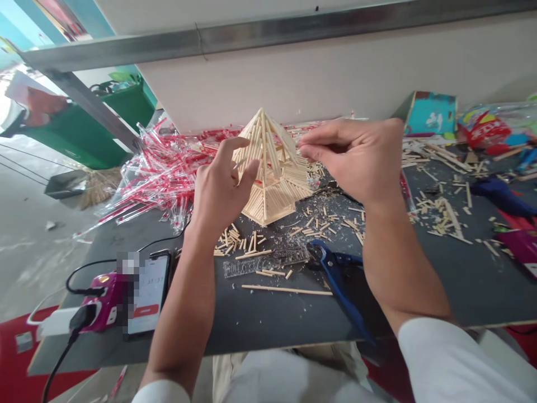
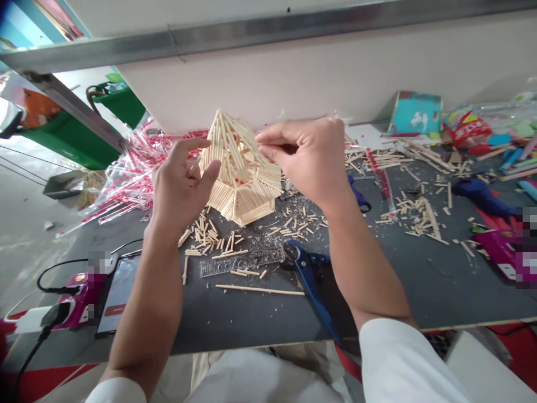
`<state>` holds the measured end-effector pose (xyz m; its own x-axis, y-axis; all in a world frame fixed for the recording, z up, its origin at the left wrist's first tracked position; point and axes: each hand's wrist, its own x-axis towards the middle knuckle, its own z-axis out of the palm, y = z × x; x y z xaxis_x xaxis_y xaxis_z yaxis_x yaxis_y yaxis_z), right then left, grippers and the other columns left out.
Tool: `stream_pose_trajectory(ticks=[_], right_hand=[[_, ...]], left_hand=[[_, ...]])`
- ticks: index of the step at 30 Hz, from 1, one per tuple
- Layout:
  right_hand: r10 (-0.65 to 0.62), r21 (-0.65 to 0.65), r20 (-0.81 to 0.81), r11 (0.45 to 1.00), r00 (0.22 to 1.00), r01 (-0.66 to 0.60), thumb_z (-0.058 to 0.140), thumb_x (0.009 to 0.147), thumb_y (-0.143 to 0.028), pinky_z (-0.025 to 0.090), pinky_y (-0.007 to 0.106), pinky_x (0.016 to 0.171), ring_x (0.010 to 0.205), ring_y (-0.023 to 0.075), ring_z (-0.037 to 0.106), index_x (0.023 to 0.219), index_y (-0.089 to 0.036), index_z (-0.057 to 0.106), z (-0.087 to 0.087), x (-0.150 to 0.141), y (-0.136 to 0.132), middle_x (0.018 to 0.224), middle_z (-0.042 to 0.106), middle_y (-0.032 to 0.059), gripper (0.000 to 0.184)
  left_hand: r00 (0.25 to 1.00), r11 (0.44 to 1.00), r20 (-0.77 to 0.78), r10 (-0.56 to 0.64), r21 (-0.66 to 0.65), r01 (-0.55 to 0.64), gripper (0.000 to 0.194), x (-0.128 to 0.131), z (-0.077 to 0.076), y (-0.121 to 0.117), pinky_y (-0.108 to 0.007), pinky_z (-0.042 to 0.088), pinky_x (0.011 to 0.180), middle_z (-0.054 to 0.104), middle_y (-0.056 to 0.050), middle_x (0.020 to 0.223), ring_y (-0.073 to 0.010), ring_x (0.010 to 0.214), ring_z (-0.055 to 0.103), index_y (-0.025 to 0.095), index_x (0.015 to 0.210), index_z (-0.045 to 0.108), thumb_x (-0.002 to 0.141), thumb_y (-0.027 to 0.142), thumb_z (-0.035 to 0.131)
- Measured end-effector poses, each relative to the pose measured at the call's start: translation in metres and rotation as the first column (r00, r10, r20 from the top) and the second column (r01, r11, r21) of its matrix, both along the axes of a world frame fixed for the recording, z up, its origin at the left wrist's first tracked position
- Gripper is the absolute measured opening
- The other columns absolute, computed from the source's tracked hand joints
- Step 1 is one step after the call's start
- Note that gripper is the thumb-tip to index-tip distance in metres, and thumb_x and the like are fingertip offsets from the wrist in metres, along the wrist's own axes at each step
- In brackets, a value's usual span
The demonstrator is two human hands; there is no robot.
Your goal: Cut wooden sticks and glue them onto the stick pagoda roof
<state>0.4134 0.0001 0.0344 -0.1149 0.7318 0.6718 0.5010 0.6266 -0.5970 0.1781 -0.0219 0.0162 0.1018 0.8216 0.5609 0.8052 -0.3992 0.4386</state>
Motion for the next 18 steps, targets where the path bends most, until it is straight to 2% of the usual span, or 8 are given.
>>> stream_pose_trajectory(ticks=[3,6,10,14,16,18], right_hand=[[0.002,-0.072,-0.127,0.997,0.992,-0.011,0.082,0.082,-0.028,0.068,0.036,0.082,0.084,0.0203,0.076,0.092,-0.024,0.079,-0.005,-0.002,0.006,0.096,0.081,0.0004,0.011],[-0.034,-0.068,-0.191,0.997,0.981,0.021,0.085,0.080,-0.033,0.067,0.034,0.077,0.081,0.0198,0.076,0.087,-0.023,0.077,-0.005,0.001,0.009,0.090,0.080,0.0006,0.015],[-0.043,-0.095,-0.149,0.995,0.988,0.029,0.078,0.087,-0.034,0.068,0.036,0.077,0.078,0.0197,0.076,0.092,-0.023,0.077,-0.004,0.007,0.010,0.090,0.080,0.0022,0.012],[0.073,-0.143,-0.137,0.985,0.988,-0.092,0.064,0.096,-0.029,0.068,0.041,0.086,0.088,0.0212,0.078,0.105,-0.021,0.076,-0.008,0.010,0.011,0.100,0.080,0.0051,0.017],[0.091,-0.160,-0.134,0.981,0.987,-0.112,0.064,0.095,-0.028,0.068,0.042,0.089,0.092,0.0213,0.078,0.107,-0.021,0.075,-0.010,0.009,0.013,0.104,0.080,0.0047,0.018],[0.060,-0.167,-0.118,0.983,0.991,-0.079,0.072,0.089,-0.030,0.067,0.043,0.090,0.093,0.0229,0.078,0.104,-0.021,0.076,-0.012,0.009,0.016,0.103,0.080,0.0043,0.018]], left_hand=[[0.999,0.998,-0.005,-0.051,0.036,0.051,0.033,0.002,0.001,-0.002,-0.027,0.039,0.060,0.034,0.008,0.052,-0.0115,0.049,0.033,0.025,0.129,0.063,0.099,0.038,0.058],[0.996,0.996,-0.008,-0.087,0.012,0.087,0.038,0.003,0.004,-0.003,-0.028,0.040,0.060,0.038,0.006,0.053,-0.0120,0.050,0.032,0.027,0.134,0.066,0.101,0.041,0.053],[0.989,0.980,-0.064,-0.133,-0.155,0.122,0.048,0.003,0.011,-0.005,-0.030,0.041,0.062,0.047,0.002,0.055,-0.0142,0.054,0.037,0.027,0.144,0.063,0.102,0.044,0.047],[0.992,0.979,-0.085,-0.092,-0.191,0.075,0.048,0.003,0.014,-0.007,-0.031,0.038,0.061,0.040,0.003,0.052,-0.0152,0.054,0.037,0.030,0.145,0.062,0.102,0.046,0.048],[0.993,0.976,-0.074,-0.095,-0.205,0.078,0.048,0.004,0.015,-0.008,-0.030,0.037,0.061,0.038,0.003,0.052,-0.0153,0.054,0.037,0.030,0.145,0.061,0.102,0.046,0.048],[0.992,0.970,-0.059,-0.112,-0.223,0.096,0.049,0.004,0.015,-0.009,-0.030,0.037,0.061,0.038,0.004,0.053,-0.0153,0.054,0.037,0.031,0.147,0.059,0.101,0.045,0.049]])
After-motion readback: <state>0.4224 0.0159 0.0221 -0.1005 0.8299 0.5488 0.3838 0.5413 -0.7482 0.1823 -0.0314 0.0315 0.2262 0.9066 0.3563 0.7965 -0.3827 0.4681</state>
